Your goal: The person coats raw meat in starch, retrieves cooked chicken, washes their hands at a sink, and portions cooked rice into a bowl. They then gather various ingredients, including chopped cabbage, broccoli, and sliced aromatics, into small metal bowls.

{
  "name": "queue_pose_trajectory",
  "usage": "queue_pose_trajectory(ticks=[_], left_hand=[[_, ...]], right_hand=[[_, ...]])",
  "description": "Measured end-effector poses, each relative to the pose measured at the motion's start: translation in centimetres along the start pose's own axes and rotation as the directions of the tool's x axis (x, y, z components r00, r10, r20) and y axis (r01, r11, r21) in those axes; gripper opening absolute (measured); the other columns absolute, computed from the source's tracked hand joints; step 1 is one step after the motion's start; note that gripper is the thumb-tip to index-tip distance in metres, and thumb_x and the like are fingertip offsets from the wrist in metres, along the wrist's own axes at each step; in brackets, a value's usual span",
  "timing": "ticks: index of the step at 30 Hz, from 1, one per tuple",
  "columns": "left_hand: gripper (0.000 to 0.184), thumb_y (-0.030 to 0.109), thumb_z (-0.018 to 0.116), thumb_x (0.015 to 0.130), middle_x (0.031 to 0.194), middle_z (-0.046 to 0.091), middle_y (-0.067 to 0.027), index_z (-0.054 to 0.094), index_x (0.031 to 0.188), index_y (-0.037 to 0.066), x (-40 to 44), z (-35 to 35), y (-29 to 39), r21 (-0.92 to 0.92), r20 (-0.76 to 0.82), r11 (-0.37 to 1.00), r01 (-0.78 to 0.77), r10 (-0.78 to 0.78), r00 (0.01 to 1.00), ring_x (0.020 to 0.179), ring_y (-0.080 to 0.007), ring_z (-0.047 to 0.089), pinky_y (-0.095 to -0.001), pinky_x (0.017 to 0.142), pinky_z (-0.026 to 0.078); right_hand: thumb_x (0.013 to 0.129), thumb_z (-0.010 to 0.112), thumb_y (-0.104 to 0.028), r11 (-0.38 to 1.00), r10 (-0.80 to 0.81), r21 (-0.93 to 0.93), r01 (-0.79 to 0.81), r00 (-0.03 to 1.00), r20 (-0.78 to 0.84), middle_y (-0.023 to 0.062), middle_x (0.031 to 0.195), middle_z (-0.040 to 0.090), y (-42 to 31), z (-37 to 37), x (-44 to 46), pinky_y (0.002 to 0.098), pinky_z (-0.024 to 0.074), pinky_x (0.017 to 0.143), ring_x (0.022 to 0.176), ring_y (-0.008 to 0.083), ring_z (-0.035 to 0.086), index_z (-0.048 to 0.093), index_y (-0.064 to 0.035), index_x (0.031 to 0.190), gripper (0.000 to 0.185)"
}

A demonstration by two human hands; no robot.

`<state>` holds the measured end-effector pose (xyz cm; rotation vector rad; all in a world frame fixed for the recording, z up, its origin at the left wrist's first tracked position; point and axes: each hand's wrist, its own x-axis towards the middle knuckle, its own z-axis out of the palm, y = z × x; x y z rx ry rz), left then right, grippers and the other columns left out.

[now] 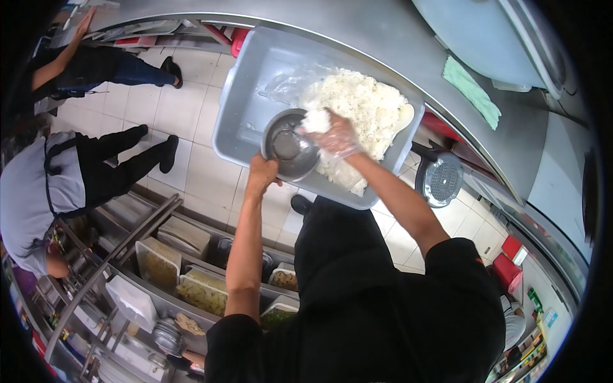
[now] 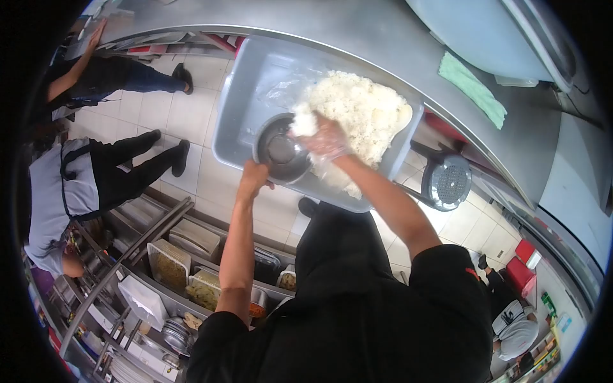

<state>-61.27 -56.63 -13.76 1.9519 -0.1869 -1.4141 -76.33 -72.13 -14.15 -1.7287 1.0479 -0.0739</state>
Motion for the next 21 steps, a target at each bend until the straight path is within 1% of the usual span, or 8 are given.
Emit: queue_pose_trajectory(ticks=[4, 6, 11, 13, 15, 16, 17, 21], left_hand=[[0.035, 0.004, 0.048, 0.078, 0.090, 0.061, -0.0195, 0.053, 0.110, -0.009, 0.4, 2.3, -1.2, -0.038, 0.094, 0.999, -0.019, 0.022, 0.995, 0.067, -0.0257, 0.062, -0.0322, 0.037, 0.051], [0.035, 0.004, 0.048, 0.078, 0.090, 0.061, -0.0187, 0.053, 0.110, -0.010, 0.6, 2.7, -1.8, -0.055, 0.079, 0.998, -0.013, 0.018, 0.997, 0.069, -0.0266, 0.062, -0.0331, 0.037, 0.051], [0.031, 0.002, 0.050, 0.074, 0.081, 0.058, -0.0166, 0.053, 0.101, -0.014, 0.7, 0.7, -3.0, -0.149, 0.089, 0.988, 0.038, -0.025, 0.996, 0.062, -0.0253, 0.060, -0.0330, 0.037, 0.050], [0.032, 0.001, 0.050, 0.074, 0.083, 0.058, -0.0203, 0.051, 0.100, -0.017, 0.2, -0.3, -3.4, -0.153, 0.093, 0.988, 0.026, -0.012, 0.996, 0.063, -0.0270, 0.060, -0.0335, 0.040, 0.049], [0.031, 0.000, 0.049, 0.072, 0.083, 0.058, -0.0209, 0.051, 0.098, -0.018, -0.7, -0.9, -2.9, -0.189, 0.060, 0.982, -0.005, 0.017, 0.998, 0.061, -0.0271, 0.060, -0.0333, 0.041, 0.047], [0.031, 0.000, 0.048, 0.072, 0.082, 0.058, -0.0208, 0.050, 0.098, -0.018, -1.0, -1.2, -2.9, -0.207, 0.046, 0.978, -0.006, 0.016, 0.999, 0.061, -0.0268, 0.060, -0.0333, 0.041, 0.047], [0.031, 0.000, 0.048, 0.072, 0.082, 0.058, -0.0206, 0.050, 0.099, -0.017, -1.3, -1.6, -3.0, -0.223, 0.031, 0.975, -0.005, 0.012, 0.999, 0.061, -0.0265, 0.060, -0.0332, 0.041, 0.047], [0.029, -0.002, 0.046, 0.072, 0.078, 0.058, -0.0181, 0.050, 0.097, -0.016, -1.7, -3.5, -3.5, -0.265, -0.027, 0.964, -0.004, -0.003, 1.000, 0.055, -0.0245, 0.058, -0.0319, 0.038, 0.048]], right_hand=[[0.074, 0.041, -0.076, 0.927, 0.120, -0.364, -0.087, 0.990, 0.068, 0.0226, 0.100, 0.062, -4.0, 2.3, -2.4, 0.0414, 0.0455, 0.087, 0.097, 0.0373, 0.059, 0.051, 0.0014, 0.120, 0.091], [0.084, 0.038, -0.065, 0.919, -0.296, -0.254, 0.303, 0.953, 0.066, 0.0208, 0.111, 0.059, 0.1, 4.9, -2.0, 0.0414, 0.0395, 0.095, 0.107, 0.0367, 0.053, 0.050, -0.0001, 0.122, 0.077], [0.090, 0.048, -0.036, 0.970, -0.113, 0.221, 0.101, 0.993, 0.041, 0.0163, 0.126, 0.051, 2.8, 0.0, -6.0, 0.0431, 0.0337, 0.100, 0.119, 0.0320, 0.043, 0.046, -0.0110, 0.130, 0.047], [0.083, 0.062, -0.029, 0.804, -0.262, -0.513, 0.299, 0.954, 0.144, 0.0100, 0.141, 0.035, 8.2, -1.9, -8.1, 0.0418, 0.0287, 0.106, 0.128, 0.0335, 0.033, 0.037, -0.0196, 0.138, 0.061], [0.081, 0.062, -0.023, 0.527, 0.051, -0.789, 0.316, 0.915, 0.400, 0.0102, 0.146, 0.025, 7.4, -2.3, -9.6, 0.0447, 0.0265, 0.108, 0.132, 0.0383, 0.025, 0.028, -0.0269, 0.141, 0.070], [0.079, 0.063, -0.020, 0.351, 0.241, -0.865, 0.360, 0.858, 0.454, 0.0104, 0.149, 0.020, 7.3, -2.4, -10.3, 0.0461, 0.0254, 0.109, 0.134, 0.0407, 0.021, 0.023, -0.0305, 0.143, 0.075], [0.078, 0.061, -0.012, 0.311, 0.174, -0.841, 0.443, 0.843, 0.508, 0.0106, 0.151, 0.013, 9.4, -1.9, -10.7, 0.0562, 0.0210, 0.108, 0.135, 0.0469, 0.010, 0.019, -0.0388, 0.142, 0.081], [0.079, 0.052, 0.000, 0.391, 0.141, -0.814, 0.430, 0.846, 0.514, 0.0077, 0.151, 0.013, 10.7, 0.5, -8.5, 0.0627, 0.0264, 0.102, 0.136, 0.0438, 0.009, 0.030, -0.0375, 0.139, 0.074]])
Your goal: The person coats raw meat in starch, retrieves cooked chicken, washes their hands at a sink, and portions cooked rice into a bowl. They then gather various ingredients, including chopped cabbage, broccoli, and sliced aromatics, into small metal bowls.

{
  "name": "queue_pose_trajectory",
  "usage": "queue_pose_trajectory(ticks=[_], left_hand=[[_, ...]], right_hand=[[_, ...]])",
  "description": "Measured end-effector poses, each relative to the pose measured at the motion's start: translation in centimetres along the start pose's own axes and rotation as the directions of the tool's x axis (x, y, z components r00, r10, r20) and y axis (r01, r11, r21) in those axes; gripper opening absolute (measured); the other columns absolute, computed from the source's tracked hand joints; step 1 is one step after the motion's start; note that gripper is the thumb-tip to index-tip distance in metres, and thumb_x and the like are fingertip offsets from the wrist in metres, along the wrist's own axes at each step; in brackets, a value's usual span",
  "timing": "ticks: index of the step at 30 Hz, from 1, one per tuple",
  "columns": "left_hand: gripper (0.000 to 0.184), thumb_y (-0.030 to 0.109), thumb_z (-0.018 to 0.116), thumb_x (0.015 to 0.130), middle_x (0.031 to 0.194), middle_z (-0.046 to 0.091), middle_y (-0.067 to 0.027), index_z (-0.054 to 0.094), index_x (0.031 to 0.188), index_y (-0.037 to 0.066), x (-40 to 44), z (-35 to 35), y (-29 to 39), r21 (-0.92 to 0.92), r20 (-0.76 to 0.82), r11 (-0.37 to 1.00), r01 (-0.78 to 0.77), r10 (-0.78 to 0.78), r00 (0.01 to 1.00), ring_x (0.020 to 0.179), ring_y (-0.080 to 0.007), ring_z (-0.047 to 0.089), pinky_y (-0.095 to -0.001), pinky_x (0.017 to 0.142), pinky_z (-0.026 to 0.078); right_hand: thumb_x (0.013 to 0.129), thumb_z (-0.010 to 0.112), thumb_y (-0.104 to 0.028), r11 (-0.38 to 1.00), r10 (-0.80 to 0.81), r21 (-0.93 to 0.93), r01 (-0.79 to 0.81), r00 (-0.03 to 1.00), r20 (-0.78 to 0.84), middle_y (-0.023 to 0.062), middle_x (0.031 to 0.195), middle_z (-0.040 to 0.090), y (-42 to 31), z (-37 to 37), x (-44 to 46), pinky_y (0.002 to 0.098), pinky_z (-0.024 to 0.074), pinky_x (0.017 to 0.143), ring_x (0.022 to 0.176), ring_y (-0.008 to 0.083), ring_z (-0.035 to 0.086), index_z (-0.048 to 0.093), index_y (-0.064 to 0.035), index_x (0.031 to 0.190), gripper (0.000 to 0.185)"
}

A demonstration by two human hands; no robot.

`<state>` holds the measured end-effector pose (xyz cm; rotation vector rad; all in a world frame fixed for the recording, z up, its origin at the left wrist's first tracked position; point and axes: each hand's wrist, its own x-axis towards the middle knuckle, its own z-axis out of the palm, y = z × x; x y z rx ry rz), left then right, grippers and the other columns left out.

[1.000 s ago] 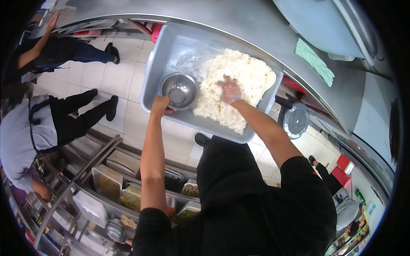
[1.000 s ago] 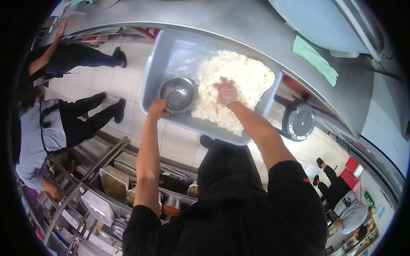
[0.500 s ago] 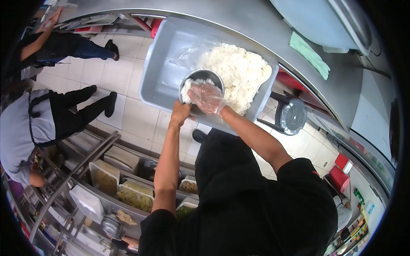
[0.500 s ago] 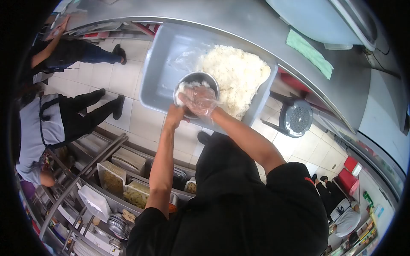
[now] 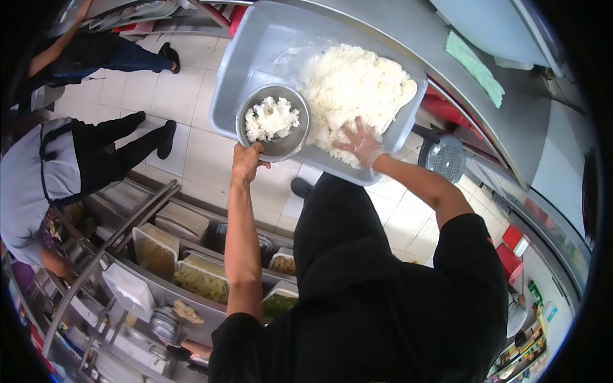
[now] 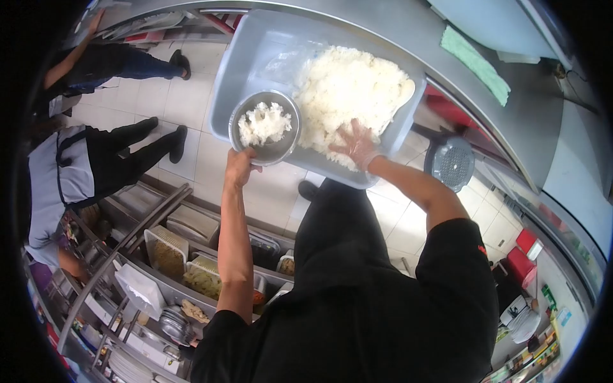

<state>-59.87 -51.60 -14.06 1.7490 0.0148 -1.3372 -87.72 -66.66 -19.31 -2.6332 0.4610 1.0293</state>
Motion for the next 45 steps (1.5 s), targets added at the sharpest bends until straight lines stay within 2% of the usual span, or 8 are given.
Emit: queue_pose_trajectory(ticks=[12, 16, 19, 24, 28, 31, 41, 45], left_hand=[[0.034, -0.001, 0.046, 0.073, 0.085, 0.059, -0.0200, 0.050, 0.103, -0.015, -0.3, 0.4, -0.2, 0.024, -0.016, 0.999, -0.030, 0.030, 0.999, 0.060, -0.0247, 0.060, -0.0324, 0.040, 0.049], [0.037, 0.000, 0.046, 0.074, 0.092, 0.059, -0.0212, 0.048, 0.107, -0.015, -0.3, 2.0, -0.7, 0.091, 0.009, 0.993, -0.081, 0.080, 0.997, 0.065, -0.0258, 0.062, -0.0313, 0.039, 0.048], [0.037, 0.000, 0.047, 0.075, 0.092, 0.059, -0.0212, 0.047, 0.109, -0.015, -0.3, 3.7, -0.8, 0.127, 0.075, 0.991, -0.049, 0.040, 0.996, 0.065, -0.0257, 0.062, -0.0303, 0.036, 0.046], [0.034, -0.003, 0.049, 0.076, 0.091, 0.059, -0.0216, 0.046, 0.107, -0.018, -0.7, 3.1, -1.4, 0.035, 0.121, 0.999, 0.016, -0.020, 0.992, 0.064, -0.0263, 0.061, -0.0315, 0.039, 0.047], [0.033, -0.005, 0.049, 0.076, 0.089, 0.057, -0.0213, 0.044, 0.106, -0.017, -1.2, 1.0, -1.9, -0.078, 0.113, 0.995, 0.065, -0.056, 0.992, 0.061, -0.0254, 0.059, -0.0314, 0.039, 0.045], [0.030, -0.006, 0.048, 0.076, 0.085, 0.056, -0.0207, 0.044, 0.103, -0.017, -1.6, -0.2, -2.0, -0.177, 0.065, 0.984, 0.035, -0.024, 0.998, 0.056, -0.0245, 0.058, -0.0308, 0.037, 0.045], [0.027, -0.006, 0.047, 0.075, 0.080, 0.057, -0.0208, 0.046, 0.100, -0.017, -2.0, -1.2, -1.8, -0.189, -0.037, 0.982, -0.009, 0.002, 0.999, 0.054, -0.0246, 0.057, -0.0315, 0.038, 0.045], [0.028, -0.007, 0.048, 0.074, 0.079, 0.057, -0.0213, 0.047, 0.100, -0.016, -2.0, -0.5, -2.2, -0.192, -0.062, 0.981, -0.040, 0.028, 0.998, 0.051, -0.0255, 0.057, -0.0328, 0.035, 0.047]], right_hand=[[0.071, 0.061, -0.013, 0.581, 0.539, 0.799, -0.155, 0.809, -0.235, 0.0157, 0.126, 0.051, 1.0, -0.2, 4.5, 0.0340, 0.0400, 0.098, 0.115, 0.0301, 0.050, 0.048, -0.0059, 0.124, 0.055], [0.068, 0.076, -0.032, 0.055, 0.422, 0.925, 0.377, 0.830, -0.363, 0.0191, 0.126, 0.047, -2.2, -4.6, 3.2, 0.0357, 0.0397, 0.097, 0.116, 0.0285, 0.048, 0.042, -0.0023, 0.128, 0.075], [0.080, 0.068, -0.038, 0.742, 0.282, 0.583, 0.332, 0.633, -0.720, 0.0150, 0.136, 0.035, -5.5, -8.1, 2.2, 0.0377, 0.0392, 0.095, 0.120, 0.0235, 0.042, 0.038, -0.0065, 0.131, 0.067], [0.084, 0.060, -0.034, -0.005, 0.335, 0.921, 0.390, 0.868, -0.366, 0.0099, 0.136, 0.039, -2.2, -10.1, 0.6, 0.0394, 0.0298, 0.105, 0.123, 0.0238, 0.039, 0.038, -0.0148, 0.134, 0.058], [0.079, 0.064, -0.035, 0.817, 0.276, 0.576, -0.029, 0.897, -0.345, 0.0170, 0.142, 0.028, 1.8, -6.4, 4.8, 0.0375, 0.0340, 0.104, 0.130, 0.0347, 0.030, 0.024, -0.0252, 0.143, 0.075], [0.073, 0.065, -0.035, 0.992, 0.110, 0.071, -0.106, 0.992, -0.054, 0.0132, 0.150, 0.009, -3.0, -6.7, 6.1, 0.0611, 0.0308, 0.098, 0.131, 0.0482, 0.016, 0.024, -0.0332, 0.142, 0.081], [0.069, 0.063, -0.011, 0.924, 0.203, 0.375, -0.080, 0.932, -0.302, 0.0151, 0.133, 0.042, -1.1, -3.6, 12.1, 0.0414, 0.0430, 0.093, 0.121, 0.0335, 0.043, 0.060, -0.0193, 0.113, 0.045], [0.065, 0.067, -0.006, 0.472, 0.426, 0.873, 0.119, 0.837, -0.344, 0.0069, 0.099, 0.060, 2.1, -6.4, 9.0, 0.0292, 0.0494, 0.074, 0.084, 0.0175, 0.061, 0.061, -0.0111, 0.095, 0.031]])
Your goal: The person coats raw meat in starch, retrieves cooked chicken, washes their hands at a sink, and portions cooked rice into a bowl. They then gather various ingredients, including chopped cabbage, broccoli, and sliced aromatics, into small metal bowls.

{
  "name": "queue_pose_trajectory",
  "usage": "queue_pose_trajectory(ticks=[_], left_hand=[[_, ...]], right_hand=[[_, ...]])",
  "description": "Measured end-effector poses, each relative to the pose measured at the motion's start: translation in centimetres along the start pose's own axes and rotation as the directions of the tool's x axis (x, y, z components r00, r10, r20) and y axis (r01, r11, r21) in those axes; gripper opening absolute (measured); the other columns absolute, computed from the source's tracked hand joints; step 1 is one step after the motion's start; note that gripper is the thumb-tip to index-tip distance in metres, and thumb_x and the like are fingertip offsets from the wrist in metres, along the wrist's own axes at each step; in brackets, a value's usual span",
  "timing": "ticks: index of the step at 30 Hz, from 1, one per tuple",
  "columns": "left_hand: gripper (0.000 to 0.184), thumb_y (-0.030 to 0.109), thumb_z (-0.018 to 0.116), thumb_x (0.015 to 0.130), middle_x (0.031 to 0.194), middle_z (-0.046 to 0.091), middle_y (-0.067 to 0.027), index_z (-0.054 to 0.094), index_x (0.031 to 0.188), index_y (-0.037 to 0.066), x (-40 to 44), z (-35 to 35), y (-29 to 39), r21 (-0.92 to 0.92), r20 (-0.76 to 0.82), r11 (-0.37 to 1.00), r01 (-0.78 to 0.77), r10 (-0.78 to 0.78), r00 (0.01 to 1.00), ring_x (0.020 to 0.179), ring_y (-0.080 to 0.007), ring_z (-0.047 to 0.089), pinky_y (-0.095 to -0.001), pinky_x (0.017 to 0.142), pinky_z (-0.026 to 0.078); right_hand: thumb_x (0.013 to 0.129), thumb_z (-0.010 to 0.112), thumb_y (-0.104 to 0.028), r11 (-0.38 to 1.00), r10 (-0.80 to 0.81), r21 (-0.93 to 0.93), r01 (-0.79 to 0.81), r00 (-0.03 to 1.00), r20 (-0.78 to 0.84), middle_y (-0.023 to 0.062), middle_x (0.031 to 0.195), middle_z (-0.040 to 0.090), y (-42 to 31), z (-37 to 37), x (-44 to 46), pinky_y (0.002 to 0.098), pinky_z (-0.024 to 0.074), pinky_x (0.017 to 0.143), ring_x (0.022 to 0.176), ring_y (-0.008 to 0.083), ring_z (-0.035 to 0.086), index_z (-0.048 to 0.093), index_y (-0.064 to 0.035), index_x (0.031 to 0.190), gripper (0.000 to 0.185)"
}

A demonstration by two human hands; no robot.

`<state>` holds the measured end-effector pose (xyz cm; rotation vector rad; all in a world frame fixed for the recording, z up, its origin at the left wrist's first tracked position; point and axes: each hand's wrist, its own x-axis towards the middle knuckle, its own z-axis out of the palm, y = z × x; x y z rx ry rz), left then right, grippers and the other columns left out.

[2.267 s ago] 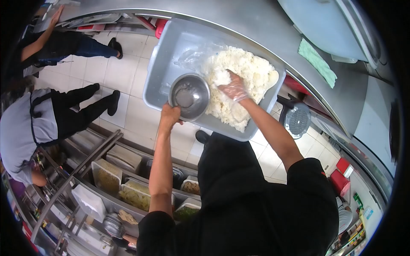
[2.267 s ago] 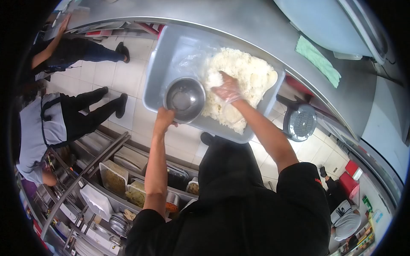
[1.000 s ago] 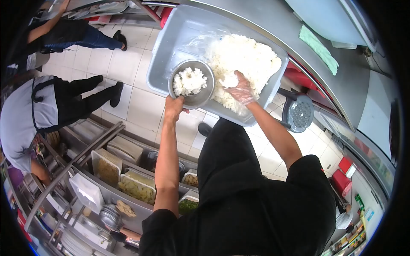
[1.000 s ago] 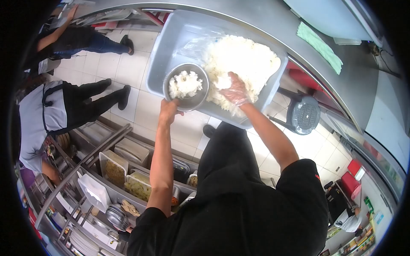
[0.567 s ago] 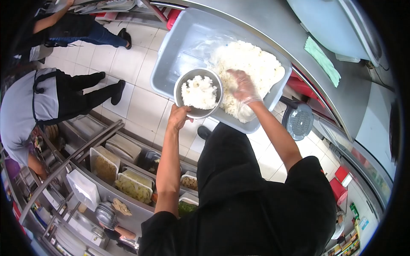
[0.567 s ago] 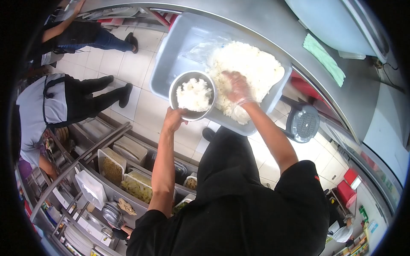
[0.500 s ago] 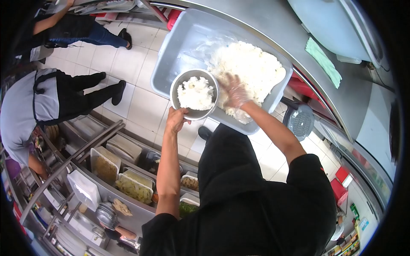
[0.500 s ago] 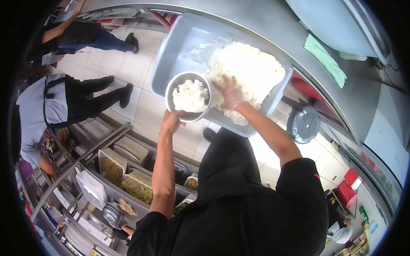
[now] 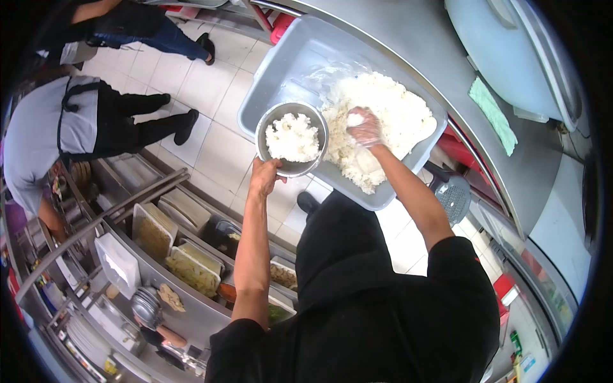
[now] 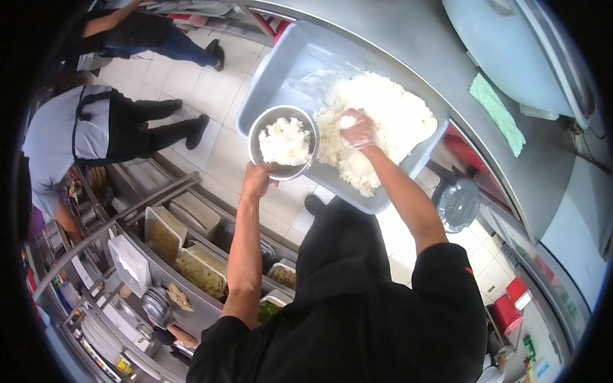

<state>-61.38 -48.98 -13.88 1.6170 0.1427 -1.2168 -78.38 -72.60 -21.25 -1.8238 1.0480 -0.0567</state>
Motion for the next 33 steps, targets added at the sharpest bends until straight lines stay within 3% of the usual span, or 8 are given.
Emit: queue_pose_trajectory(ticks=[6, 18, 20, 22, 24, 26, 28, 33], left_hand=[[0.028, -0.005, 0.049, 0.074, 0.081, 0.059, -0.0204, 0.050, 0.100, -0.014, -0.1, 3.5, -1.4, 0.051, 0.038, 0.999, -0.005, 0.003, 0.999, 0.057, -0.0245, 0.059, -0.0301, 0.036, 0.044], [0.028, -0.003, 0.051, 0.074, 0.076, 0.061, -0.0181, 0.052, 0.099, -0.014, -3.9, 8.8, -1.1, 0.219, 0.194, 0.972, -0.092, 0.049, 0.980, 0.055, -0.0221, 0.060, -0.0301, 0.037, 0.046], [0.029, -0.002, 0.051, 0.073, 0.076, 0.061, -0.0176, 0.052, 0.100, -0.014, -4.3, 8.3, -1.1, 0.121, 0.172, 0.991, -0.057, 0.036, 0.985, 0.055, -0.0221, 0.060, -0.0306, 0.037, 0.046], [0.033, 0.001, 0.054, 0.072, 0.077, 0.061, -0.0183, 0.051, 0.101, -0.014, -4.3, 7.4, -2.2, 0.045, 0.154, 0.999, -0.024, 0.017, 0.988, 0.057, -0.0228, 0.061, -0.0304, 0.038, 0.046], [0.038, 0.003, 0.056, 0.072, 0.080, 0.061, -0.0191, 0.049, 0.104, -0.015, -4.8, 5.8, -2.7, -0.013, 0.139, 1.000, -0.016, 0.017, 0.990, 0.059, -0.0233, 0.061, -0.0306, 0.040, 0.047], [0.046, 0.007, 0.059, 0.072, 0.084, 0.061, -0.0198, 0.044, 0.110, -0.015, -6.9, 4.2, -1.2, 0.036, 0.001, 0.999, 0.029, -0.029, 1.000, 0.062, -0.0232, 0.061, -0.0320, 0.044, 0.049], [0.044, 0.008, 0.058, 0.072, 0.085, 0.061, -0.0163, 0.046, 0.108, -0.014, -8.0, 1.6, -2.8, 0.006, 0.019, 1.000, -0.020, 0.019, 1.000, 0.063, -0.0203, 0.060, -0.0321, 0.051, 0.050], [0.040, 0.000, 0.055, 0.068, 0.091, 0.064, -0.0112, 0.058, 0.107, -0.007, -15.2, -2.8, -6.2, -0.364, -0.116, 0.901, -0.235, 0.207, 0.971, 0.078, -0.0162, 0.061, -0.0271, 0.066, 0.051]], right_hand=[[0.079, 0.068, -0.037, 0.914, -0.298, 0.310, 0.261, 0.951, 0.078, 0.0166, 0.145, 0.024, -9.3, -3.6, -6.4, 0.0420, 0.0189, 0.110, 0.136, 0.0325, 0.017, 0.022, -0.0110, 0.142, 0.082], [0.096, 0.027, -0.043, 0.744, -0.410, -0.495, 0.449, 0.891, 0.193, 0.0193, 0.150, 0.005, -7.7, -0.8, -6.7, 0.0483, 0.0034, 0.111, 0.138, 0.0366, 0.006, 0.007, -0.0051, 0.145, 0.065], [0.095, 0.033, -0.042, 0.912, -0.410, 0.047, 0.409, 0.894, 0.181, 0.0190, 0.145, 0.024, -7.3, -2.0, -5.2, 0.0446, 0.0152, 0.110, 0.133, 0.0340, 0.024, 0.023, -0.0041, 0.141, 0.060], [0.095, 0.037, -0.040, 0.503, -0.304, 0.863, -0.046, 0.926, 0.226, 0.0155, 0.140, 0.037, -9.0, -5.7, -4.5, 0.0423, 0.0232, 0.108, 0.128, 0.0320, 0.037, 0.036, -0.0052, 0.136, 0.054], [0.096, 0.041, -0.032, 0.561, -0.062, 0.827, 0.035, 0.998, 0.000, 0.0111, 0.128, 0.050, -6.9, -7.0, -2.6, 0.0385, 0.0319, 0.104, 0.116, 0.0293, 0.049, 0.048, -0.0040, 0.126, 0.042], [0.090, 0.051, -0.024, 0.983, -0.163, 0.095, 0.159, 0.986, 0.039, 0.0129, 0.125, 0.051, -3.5, -5.4, -0.3, 0.0391, 0.0337, 0.102, 0.115, 0.0301, 0.048, 0.046, -0.0041, 0.126, 0.042], [0.078, 0.063, -0.020, 0.695, -0.637, -0.198, 0.692, 0.719, 0.276, 0.0151, 0.126, 0.050, 3.9, -0.5, 1.7, 0.0433, 0.0297, 0.104, 0.121, 0.0305, 0.042, 0.044, -0.0052, 0.129, 0.056], [0.072, 0.059, -0.060, 0.186, -0.174, -0.770, 0.611, 0.791, 0.586, 0.0050, 0.150, 0.019, 5.5, 7.7, -1.6, 0.0736, 0.0160, 0.096, 0.138, 0.0395, 0.005, 0.026, -0.0257, 0.143, 0.086]])
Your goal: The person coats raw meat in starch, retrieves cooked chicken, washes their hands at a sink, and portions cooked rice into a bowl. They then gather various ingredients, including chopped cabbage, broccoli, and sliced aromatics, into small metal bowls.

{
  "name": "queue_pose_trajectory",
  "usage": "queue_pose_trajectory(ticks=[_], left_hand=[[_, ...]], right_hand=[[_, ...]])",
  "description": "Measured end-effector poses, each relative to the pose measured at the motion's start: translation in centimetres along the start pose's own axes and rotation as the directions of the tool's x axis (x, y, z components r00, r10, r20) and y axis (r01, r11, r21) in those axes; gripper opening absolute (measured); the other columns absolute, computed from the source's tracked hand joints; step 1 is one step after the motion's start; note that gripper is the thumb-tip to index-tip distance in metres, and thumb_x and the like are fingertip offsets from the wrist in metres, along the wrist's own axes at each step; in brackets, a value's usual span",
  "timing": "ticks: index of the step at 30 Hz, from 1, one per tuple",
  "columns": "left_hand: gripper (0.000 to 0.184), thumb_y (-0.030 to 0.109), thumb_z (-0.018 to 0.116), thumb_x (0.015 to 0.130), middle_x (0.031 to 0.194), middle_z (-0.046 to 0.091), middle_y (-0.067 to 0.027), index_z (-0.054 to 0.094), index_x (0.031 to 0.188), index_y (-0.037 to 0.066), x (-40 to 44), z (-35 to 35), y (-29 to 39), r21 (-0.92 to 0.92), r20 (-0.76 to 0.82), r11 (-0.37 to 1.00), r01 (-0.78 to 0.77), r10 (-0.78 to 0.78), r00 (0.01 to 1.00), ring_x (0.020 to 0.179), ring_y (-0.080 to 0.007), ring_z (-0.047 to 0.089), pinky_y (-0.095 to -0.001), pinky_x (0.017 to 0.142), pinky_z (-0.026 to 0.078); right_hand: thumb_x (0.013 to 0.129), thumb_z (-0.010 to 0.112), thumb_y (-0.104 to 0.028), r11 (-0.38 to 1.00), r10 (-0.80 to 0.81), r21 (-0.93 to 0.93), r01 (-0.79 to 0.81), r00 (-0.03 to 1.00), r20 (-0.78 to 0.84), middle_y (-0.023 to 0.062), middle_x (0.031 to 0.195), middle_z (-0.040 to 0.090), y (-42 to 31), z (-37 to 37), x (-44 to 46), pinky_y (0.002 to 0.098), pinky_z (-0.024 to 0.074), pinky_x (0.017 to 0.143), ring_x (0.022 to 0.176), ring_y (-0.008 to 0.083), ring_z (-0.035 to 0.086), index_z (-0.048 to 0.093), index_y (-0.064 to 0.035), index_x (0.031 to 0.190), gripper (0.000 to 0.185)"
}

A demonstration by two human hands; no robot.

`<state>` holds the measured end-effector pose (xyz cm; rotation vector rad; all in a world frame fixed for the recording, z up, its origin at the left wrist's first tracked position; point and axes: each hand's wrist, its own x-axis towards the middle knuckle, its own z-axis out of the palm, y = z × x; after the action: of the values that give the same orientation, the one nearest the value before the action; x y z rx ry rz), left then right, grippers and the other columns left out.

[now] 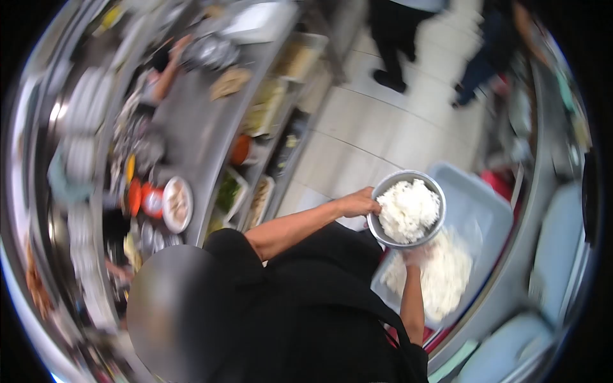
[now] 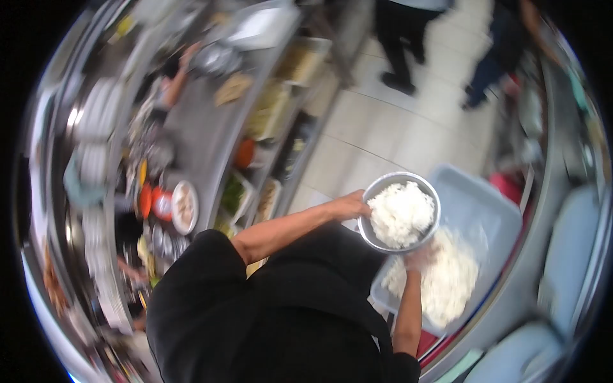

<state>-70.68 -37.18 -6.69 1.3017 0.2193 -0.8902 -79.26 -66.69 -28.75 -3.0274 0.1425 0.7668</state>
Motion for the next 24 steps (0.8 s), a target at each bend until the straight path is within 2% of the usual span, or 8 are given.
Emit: queue_pose_trajectory(ticks=[3, 7, 9, 13, 15, 17, 19, 24], left_hand=[[0.053, -0.003, 0.056, 0.066, 0.110, 0.060, -0.0132, 0.050, 0.119, -0.006, -5.7, -5.1, -0.5, -0.212, -0.260, 0.919, -0.332, 0.274, 0.926, 0.100, -0.0194, 0.058, -0.0328, 0.085, 0.048], [0.054, -0.006, 0.053, 0.064, 0.106, 0.060, -0.0129, 0.047, 0.118, -0.006, -16.8, -9.7, 1.4, -0.273, -0.651, 0.766, -0.582, 0.298, 0.698, 0.104, -0.0233, 0.057, -0.0374, 0.091, 0.047], [0.047, -0.004, 0.051, 0.065, 0.099, 0.061, -0.0132, 0.049, 0.112, -0.007, -22.6, -13.5, 0.1, -0.228, -0.790, 0.753, -0.617, 0.227, 0.570, 0.093, -0.0243, 0.061, -0.0371, 0.078, 0.052], [0.030, 0.002, 0.048, 0.068, 0.078, 0.061, -0.0181, 0.051, 0.096, -0.008, -34.6, -21.7, -3.7, -0.155, -0.946, 0.627, -0.764, 0.128, 0.297, 0.061, -0.0248, 0.061, -0.0331, 0.044, 0.050], [0.030, 0.004, 0.046, 0.069, 0.079, 0.061, -0.0198, 0.051, 0.096, -0.006, -40.6, -23.6, -3.9, 0.014, -0.994, 0.653, -0.757, 0.094, 0.062, 0.061, -0.0243, 0.061, -0.0304, 0.047, 0.048], [0.033, 0.003, 0.043, 0.069, 0.080, 0.062, -0.0197, 0.051, 0.100, -0.006, -47.1, -27.7, -6.7, 0.075, -0.987, 0.571, -0.818, 0.161, 0.021, 0.065, -0.0247, 0.061, -0.0294, 0.053, 0.049], [0.037, 0.004, 0.042, 0.069, 0.084, 0.063, -0.0207, 0.050, 0.104, -0.005, -52.7, -30.2, -8.2, 0.161, -0.984, 0.519, -0.839, 0.018, -0.178, 0.067, -0.0253, 0.061, -0.0297, 0.055, 0.048], [0.036, 0.007, 0.043, 0.075, 0.081, 0.061, -0.0232, 0.047, 0.109, -0.007, -65.3, -38.1, -16.1, 0.168, -0.903, 0.546, -0.821, -0.249, -0.350, 0.066, -0.0278, 0.061, -0.0317, 0.057, 0.050]], right_hand=[[0.067, 0.074, -0.043, 0.999, 0.009, -0.035, -0.007, 0.998, 0.058, 0.0035, 0.150, 0.020, -1.0, -3.0, -0.1, 0.0652, 0.0309, 0.095, 0.135, 0.0394, 0.015, 0.023, -0.0334, 0.142, 0.091], [0.063, 0.078, -0.038, 0.996, 0.000, -0.087, 0.005, 0.998, 0.059, 0.0060, 0.149, 0.020, -2.8, -6.9, -0.5, 0.0568, 0.0405, 0.090, 0.131, 0.0383, 0.027, 0.021, -0.0337, 0.142, 0.097], [0.062, 0.079, -0.039, 0.985, -0.013, -0.170, 0.002, 0.998, -0.063, 0.0067, 0.149, 0.020, -3.2, -6.3, -1.1, 0.0549, 0.0434, 0.087, 0.129, 0.0375, 0.031, 0.022, -0.0343, 0.142, 0.098], [0.062, 0.076, -0.044, 0.972, 0.034, -0.235, -0.021, 0.998, 0.053, 0.0079, 0.146, 0.024, -2.5, -3.8, 1.6, 0.0487, 0.0461, 0.087, 0.126, 0.0354, 0.035, 0.026, -0.0315, 0.141, 0.094], [0.069, 0.071, -0.043, 0.978, 0.070, -0.202, -0.058, 0.996, 0.053, 0.0090, 0.144, 0.028, -1.7, -1.0, 3.7, 0.0471, 0.0467, 0.087, 0.126, 0.0348, 0.036, 0.032, -0.0298, 0.138, 0.081], [0.081, 0.062, -0.037, 0.988, 0.096, 0.123, -0.097, 0.995, 0.016, 0.0125, 0.132, 0.041, -1.9, -1.1, 3.6, 0.0457, 0.0465, 0.088, 0.119, 0.0333, 0.043, 0.048, -0.0174, 0.126, 0.051], [0.081, 0.062, -0.037, 0.957, 0.117, 0.274, -0.093, 0.991, -0.070, 0.0126, 0.131, 0.041, -2.7, -1.7, 1.7, 0.0457, 0.0464, 0.088, 0.118, 0.0333, 0.043, 0.049, -0.0170, 0.125, 0.050], [0.081, 0.061, -0.036, 0.927, 0.155, 0.370, -0.063, 0.962, -0.224, 0.0129, 0.130, 0.042, -7.3, -4.9, -3.0, 0.0457, 0.0462, 0.088, 0.118, 0.0333, 0.043, 0.049, -0.0159, 0.124, 0.049]])
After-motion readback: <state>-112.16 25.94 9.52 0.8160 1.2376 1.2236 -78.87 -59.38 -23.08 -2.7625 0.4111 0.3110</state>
